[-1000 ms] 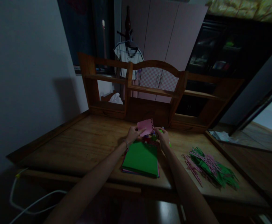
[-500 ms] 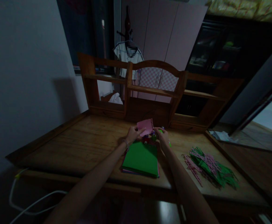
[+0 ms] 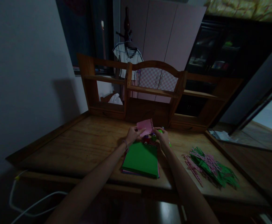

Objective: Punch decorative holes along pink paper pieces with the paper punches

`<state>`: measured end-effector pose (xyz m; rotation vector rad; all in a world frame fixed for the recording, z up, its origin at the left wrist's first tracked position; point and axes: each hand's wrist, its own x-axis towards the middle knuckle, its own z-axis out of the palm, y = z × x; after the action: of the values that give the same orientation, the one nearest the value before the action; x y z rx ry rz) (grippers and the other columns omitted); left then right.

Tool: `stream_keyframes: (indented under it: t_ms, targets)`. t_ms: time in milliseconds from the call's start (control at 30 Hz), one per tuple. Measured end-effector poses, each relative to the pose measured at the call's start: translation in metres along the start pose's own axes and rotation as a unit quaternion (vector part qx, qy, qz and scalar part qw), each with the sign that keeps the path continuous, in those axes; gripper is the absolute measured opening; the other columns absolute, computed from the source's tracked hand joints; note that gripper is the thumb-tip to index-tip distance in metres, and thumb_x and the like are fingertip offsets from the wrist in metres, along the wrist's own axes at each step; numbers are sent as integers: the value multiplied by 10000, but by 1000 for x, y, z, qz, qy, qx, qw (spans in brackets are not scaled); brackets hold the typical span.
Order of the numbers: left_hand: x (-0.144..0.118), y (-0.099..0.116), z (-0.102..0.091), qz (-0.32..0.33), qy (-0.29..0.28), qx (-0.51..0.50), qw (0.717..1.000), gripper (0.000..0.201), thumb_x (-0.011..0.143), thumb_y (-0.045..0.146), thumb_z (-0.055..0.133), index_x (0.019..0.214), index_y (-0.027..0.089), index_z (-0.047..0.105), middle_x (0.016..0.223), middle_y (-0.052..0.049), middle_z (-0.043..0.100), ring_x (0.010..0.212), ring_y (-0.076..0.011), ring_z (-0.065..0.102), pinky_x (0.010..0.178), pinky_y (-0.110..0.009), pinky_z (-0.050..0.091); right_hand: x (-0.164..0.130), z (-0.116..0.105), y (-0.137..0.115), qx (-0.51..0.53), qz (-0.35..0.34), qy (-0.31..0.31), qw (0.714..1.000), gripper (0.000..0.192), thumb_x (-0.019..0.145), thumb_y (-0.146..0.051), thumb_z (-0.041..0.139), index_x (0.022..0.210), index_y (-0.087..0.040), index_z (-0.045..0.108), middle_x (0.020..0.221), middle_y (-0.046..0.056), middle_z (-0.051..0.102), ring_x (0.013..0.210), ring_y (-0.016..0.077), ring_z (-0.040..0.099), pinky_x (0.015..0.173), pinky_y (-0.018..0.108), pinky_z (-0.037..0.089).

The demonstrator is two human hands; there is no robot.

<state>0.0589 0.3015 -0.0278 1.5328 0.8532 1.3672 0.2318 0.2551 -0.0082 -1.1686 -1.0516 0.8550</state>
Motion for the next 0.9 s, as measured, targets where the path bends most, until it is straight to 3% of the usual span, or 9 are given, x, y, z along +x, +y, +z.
stream_keyframes:
  t_ms: [267,367,467,600,900]
  targets:
    - [1,-4,-1,-40,10,21,999,457,597,479,750,787,65,706,731,-94,687,608,-165,597,522,-230,427,-1,-1,-2,6,-20,-8,1000,325,597,-380,693,812,-137,681,589,2,591,480,96,463,452,209,341]
    - [-1,1,-1,-46,-8,-15,999,468,642,515,704,812,79,691,720,-73,671,599,-149,580,504,-217,407,-2,0,-2,7,-29,-5,1000,320,610,-401,677,801,-144,687,574,-1,586,474,94,451,446,212,320]
    - [-3,9,-2,-12,-22,-59,998,452,723,544,618,866,120,678,783,-47,667,664,-138,584,545,-206,412,-2,0,-4,-16,-42,10,999,330,598,-436,669,767,-154,698,556,5,585,481,111,462,441,222,312]
    - [-2,13,-2,8,-23,-46,999,415,744,534,599,866,144,676,807,-44,671,745,-154,605,648,-228,445,-2,0,-6,-52,-63,23,996,343,590,-472,664,730,-162,709,513,2,564,479,120,465,444,232,308]
    - [2,-5,2,38,-76,41,996,335,711,421,674,874,129,699,882,-79,699,832,-180,627,745,-268,476,4,-2,1,-79,-76,12,994,373,599,-493,652,756,-161,714,556,15,598,507,129,493,481,238,351]
